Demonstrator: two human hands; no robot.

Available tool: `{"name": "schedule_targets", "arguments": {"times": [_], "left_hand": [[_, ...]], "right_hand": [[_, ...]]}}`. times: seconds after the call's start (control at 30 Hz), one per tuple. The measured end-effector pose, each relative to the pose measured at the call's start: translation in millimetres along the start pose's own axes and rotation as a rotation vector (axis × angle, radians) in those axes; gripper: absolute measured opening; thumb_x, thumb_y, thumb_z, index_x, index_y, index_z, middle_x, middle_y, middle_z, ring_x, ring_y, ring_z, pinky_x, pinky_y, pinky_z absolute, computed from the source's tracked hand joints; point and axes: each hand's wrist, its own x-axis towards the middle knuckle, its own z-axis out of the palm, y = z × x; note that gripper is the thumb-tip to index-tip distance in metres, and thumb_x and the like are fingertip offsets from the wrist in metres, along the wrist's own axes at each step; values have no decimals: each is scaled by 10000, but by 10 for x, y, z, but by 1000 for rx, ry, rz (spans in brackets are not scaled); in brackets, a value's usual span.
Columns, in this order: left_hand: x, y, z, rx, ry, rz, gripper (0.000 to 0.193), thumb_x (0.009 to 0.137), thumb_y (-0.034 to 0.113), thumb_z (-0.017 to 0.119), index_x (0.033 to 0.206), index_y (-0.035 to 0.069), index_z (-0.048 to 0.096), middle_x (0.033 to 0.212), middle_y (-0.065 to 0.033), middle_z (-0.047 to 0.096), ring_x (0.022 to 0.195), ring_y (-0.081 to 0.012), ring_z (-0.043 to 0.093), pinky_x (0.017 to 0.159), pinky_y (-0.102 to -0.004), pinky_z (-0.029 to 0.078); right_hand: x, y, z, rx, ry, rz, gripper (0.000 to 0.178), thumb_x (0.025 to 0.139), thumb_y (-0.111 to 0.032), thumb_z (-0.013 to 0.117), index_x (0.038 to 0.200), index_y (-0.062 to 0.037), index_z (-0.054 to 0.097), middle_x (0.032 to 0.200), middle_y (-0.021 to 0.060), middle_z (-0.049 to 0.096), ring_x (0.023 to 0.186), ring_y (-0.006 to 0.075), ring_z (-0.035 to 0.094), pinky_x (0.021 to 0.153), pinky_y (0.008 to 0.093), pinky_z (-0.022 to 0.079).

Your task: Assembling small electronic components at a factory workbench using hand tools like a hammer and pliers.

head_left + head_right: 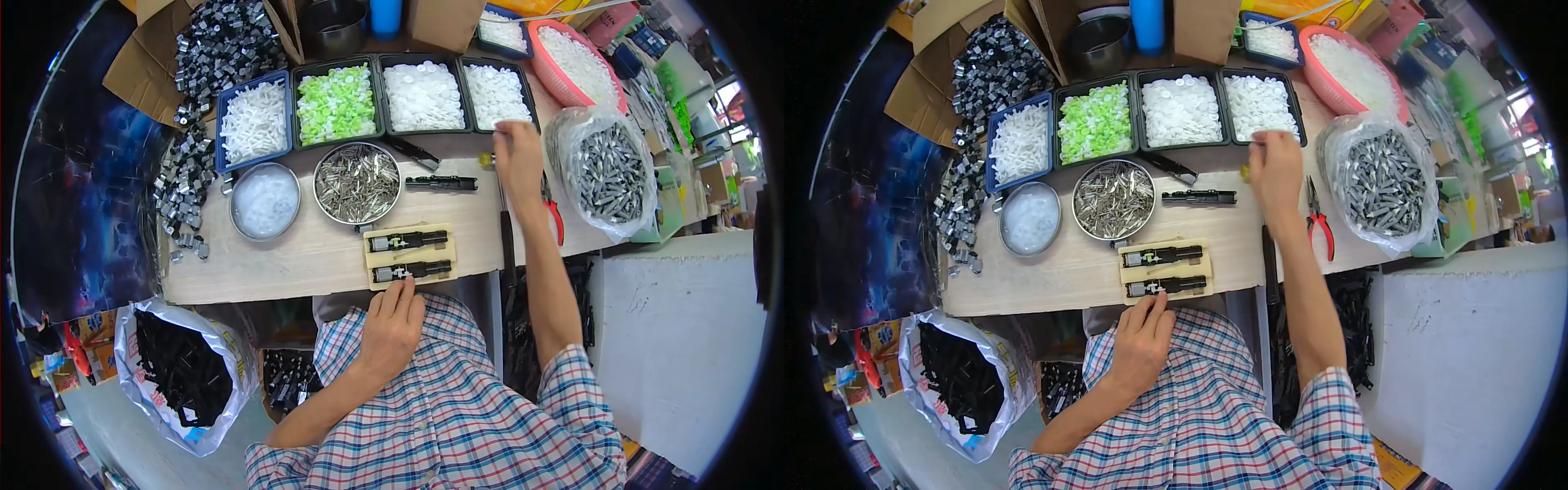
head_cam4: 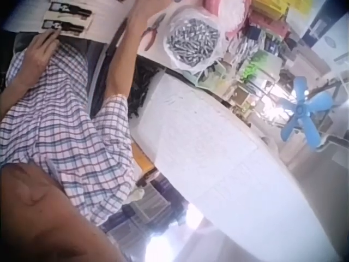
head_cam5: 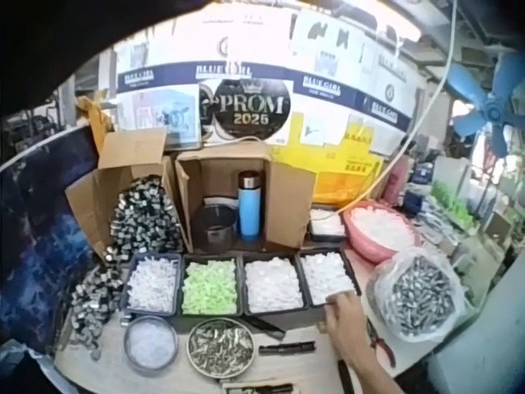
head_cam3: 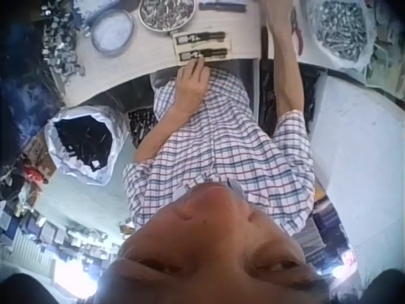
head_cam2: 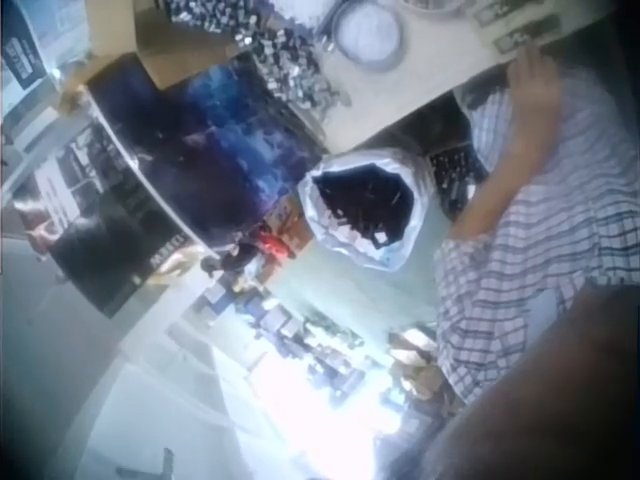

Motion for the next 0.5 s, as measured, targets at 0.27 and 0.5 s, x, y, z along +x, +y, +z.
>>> {"name": "schedule_targets", "arguments": {"times": [0.27,0.5], "left_hand": [[-15,-55,-2,-59,-5,-11,210,786,29,642,990,-20,640,1209,-216,680,1134,-339,602,927,-437,495],[-17,-93,-100,-226,53,-9,209,769,-16,658,979,-15,662,1118,-171,695,1067,-333,627,870,-411,519]], "right_hand": [[609,389,294,-389,-149,-65,138,828,-95,717,963,-76,697,1044,143,634,980,352,619,877,443,497],[572,440,194,-419,-85,-274,118,839,-93,696,931,-33,653,975,123,642,908,327,623,800,439,499]]}}
